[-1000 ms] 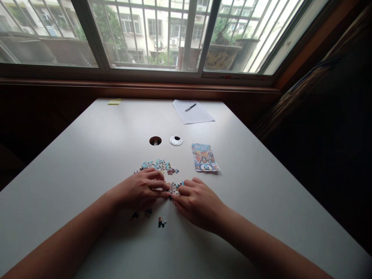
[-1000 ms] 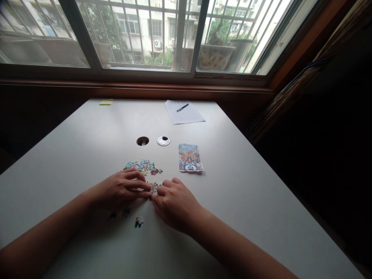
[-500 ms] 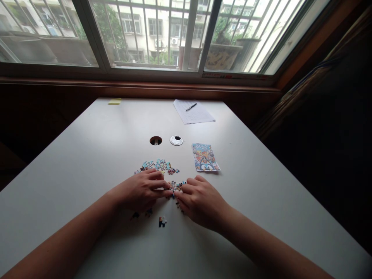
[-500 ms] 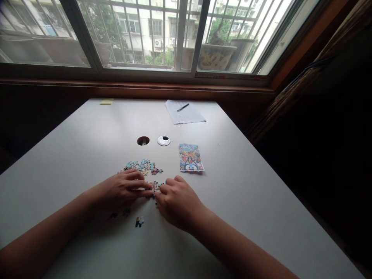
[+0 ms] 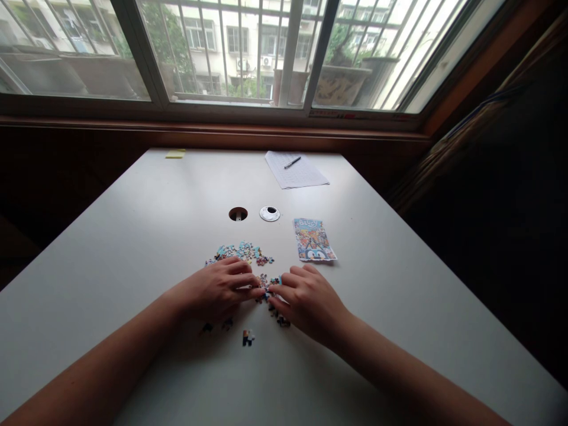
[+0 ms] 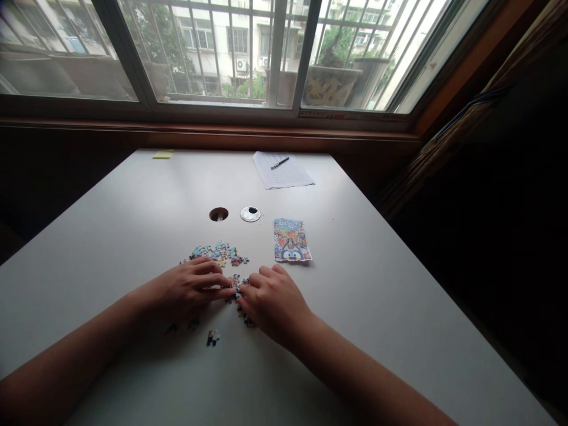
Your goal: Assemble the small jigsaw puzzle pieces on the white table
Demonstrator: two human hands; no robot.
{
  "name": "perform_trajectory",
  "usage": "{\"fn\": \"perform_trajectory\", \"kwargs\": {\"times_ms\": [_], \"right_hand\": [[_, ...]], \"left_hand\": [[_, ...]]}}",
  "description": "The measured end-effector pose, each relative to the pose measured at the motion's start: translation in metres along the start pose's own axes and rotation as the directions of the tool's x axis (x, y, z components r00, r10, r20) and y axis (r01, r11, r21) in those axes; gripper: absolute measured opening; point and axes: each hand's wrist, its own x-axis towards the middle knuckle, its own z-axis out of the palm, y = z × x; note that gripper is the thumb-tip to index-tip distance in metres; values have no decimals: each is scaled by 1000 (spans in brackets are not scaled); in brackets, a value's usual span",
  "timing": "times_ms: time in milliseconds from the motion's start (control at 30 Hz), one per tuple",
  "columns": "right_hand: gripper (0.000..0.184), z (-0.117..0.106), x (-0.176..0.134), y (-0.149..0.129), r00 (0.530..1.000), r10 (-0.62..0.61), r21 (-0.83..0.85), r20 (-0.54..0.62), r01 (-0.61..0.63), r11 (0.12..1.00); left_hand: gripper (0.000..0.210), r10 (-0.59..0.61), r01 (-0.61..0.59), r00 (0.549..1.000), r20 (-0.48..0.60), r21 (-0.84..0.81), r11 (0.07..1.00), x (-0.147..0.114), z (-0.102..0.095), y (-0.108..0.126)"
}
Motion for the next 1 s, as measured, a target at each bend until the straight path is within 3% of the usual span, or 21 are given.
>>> {"fn": "perform_trajectory", "kwargs": {"times_ms": [533,1000], "right_hand": [[13,5,-1,3,998,58,48,-6,-58,997],[13,1,0,1,1000,7,25,12,-7,1000]], "left_hand": [[55,27,-28,1000,-6,-35,999,-2,-1,-3],[44,23,-24,999,-45,-19,1000,-2,0,-5]]}}
